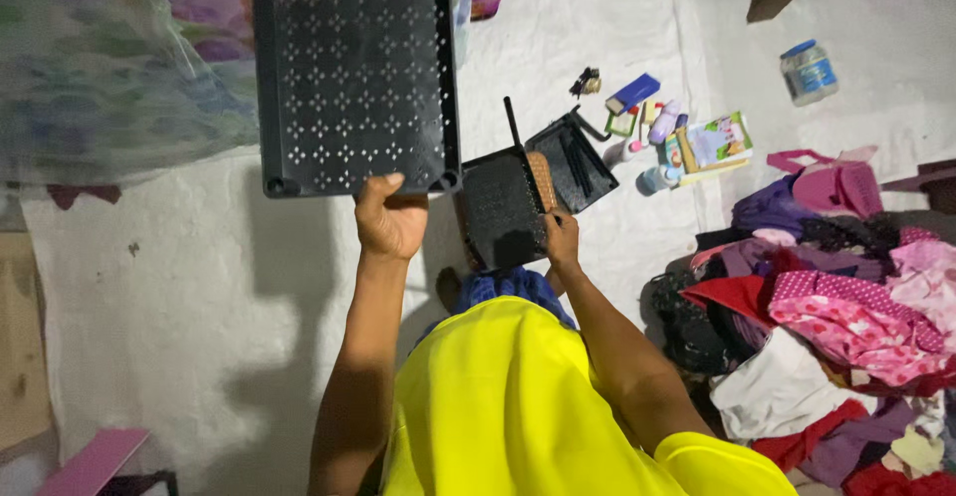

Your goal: The person assembles a black perforated plastic rack by inserting legs into the tray and stacking multiple trays together. The person handles the trays and legs by hand, repeatedly inserting and adjusting the components to form a multi-tiered structure.

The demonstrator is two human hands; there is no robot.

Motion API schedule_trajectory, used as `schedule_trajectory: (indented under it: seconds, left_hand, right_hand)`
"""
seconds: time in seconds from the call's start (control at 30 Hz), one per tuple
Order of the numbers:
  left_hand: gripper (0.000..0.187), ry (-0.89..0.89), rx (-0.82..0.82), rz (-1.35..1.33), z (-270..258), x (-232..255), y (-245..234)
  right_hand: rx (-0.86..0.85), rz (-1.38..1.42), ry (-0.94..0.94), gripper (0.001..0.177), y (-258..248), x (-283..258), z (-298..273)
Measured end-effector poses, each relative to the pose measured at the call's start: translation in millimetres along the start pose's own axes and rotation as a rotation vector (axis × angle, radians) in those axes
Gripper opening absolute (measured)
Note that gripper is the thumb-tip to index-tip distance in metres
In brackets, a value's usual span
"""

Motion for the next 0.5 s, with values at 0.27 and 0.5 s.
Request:
schedule_trajectory:
  seconds: [0.27,0.5]
  left_hand:
    - [0.047,-0.094,0.029,0.064,-11.4,-37.4,-67.0]
    - [0.031,-0.360,-0.019,0.109,-5.1,-114.0,-120.3]
  right_hand:
    - [-0.013,-0.223,0.227,0.023,-18.9,-1.0,-22.7]
    - [0.013,-0.363,-0.001,0.021,-39.3,-60.2,-15.9]
Point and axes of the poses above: each hand's wrist, its own z-axis towards the middle knuckle, its own y-axis out of the palm, x = y × z, the point moved 6 cm from there along z, towards the middle knuckle, and after that the axes turned 11 degrees about -y, right-handed, at the moved point
